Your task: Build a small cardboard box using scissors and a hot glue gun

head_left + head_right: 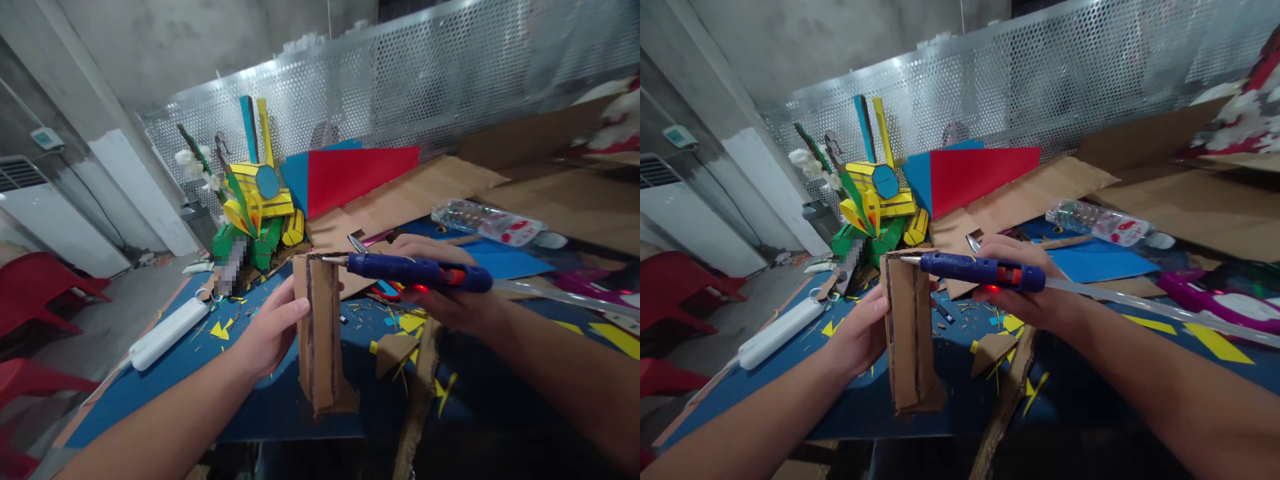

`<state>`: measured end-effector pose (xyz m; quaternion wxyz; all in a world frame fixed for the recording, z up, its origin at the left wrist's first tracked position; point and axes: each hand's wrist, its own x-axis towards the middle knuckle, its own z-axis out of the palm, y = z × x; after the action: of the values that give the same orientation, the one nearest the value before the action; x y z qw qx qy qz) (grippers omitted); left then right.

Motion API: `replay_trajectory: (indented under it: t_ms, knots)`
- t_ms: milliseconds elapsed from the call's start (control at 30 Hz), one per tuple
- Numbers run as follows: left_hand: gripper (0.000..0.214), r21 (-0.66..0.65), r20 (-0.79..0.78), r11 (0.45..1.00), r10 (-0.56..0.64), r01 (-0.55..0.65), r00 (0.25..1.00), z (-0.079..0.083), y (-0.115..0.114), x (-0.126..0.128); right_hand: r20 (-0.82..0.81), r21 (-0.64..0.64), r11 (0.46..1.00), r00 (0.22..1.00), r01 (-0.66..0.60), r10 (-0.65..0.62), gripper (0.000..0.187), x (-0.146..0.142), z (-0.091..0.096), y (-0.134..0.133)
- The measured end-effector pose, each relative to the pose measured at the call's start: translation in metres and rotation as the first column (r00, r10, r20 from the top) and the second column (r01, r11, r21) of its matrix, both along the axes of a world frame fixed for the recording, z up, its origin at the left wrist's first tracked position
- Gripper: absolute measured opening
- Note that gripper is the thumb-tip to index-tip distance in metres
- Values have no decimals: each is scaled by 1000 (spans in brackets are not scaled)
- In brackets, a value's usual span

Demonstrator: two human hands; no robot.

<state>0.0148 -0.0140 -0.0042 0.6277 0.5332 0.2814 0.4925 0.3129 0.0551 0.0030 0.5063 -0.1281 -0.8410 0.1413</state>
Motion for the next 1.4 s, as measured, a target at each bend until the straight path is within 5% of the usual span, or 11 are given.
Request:
replay_trajectory:
  t_ms: [267, 700, 933, 1400]
  knots:
    - [56, -184, 112, 969, -147, 166, 983, 8, -3, 2, -62, 100, 992, 996, 74, -68, 24, -2, 2, -3]
    - [61, -274, 147, 928, -217, 251, 965, 5, -8, 3, 5, 177, 975, 991, 133, -136, 28, -15, -9, -2]
    - [60, -306, 196, 898, -265, 316, 944, 7, -6, 1, 41, 256, 925, 953, 281, -301, 26, -12, -15, 4]
    - [60, -347, 266, 878, -246, 331, 932, 11, -6, -3, -24, 215, 947, 970, 240, -240, 18, -16, -4, -5]
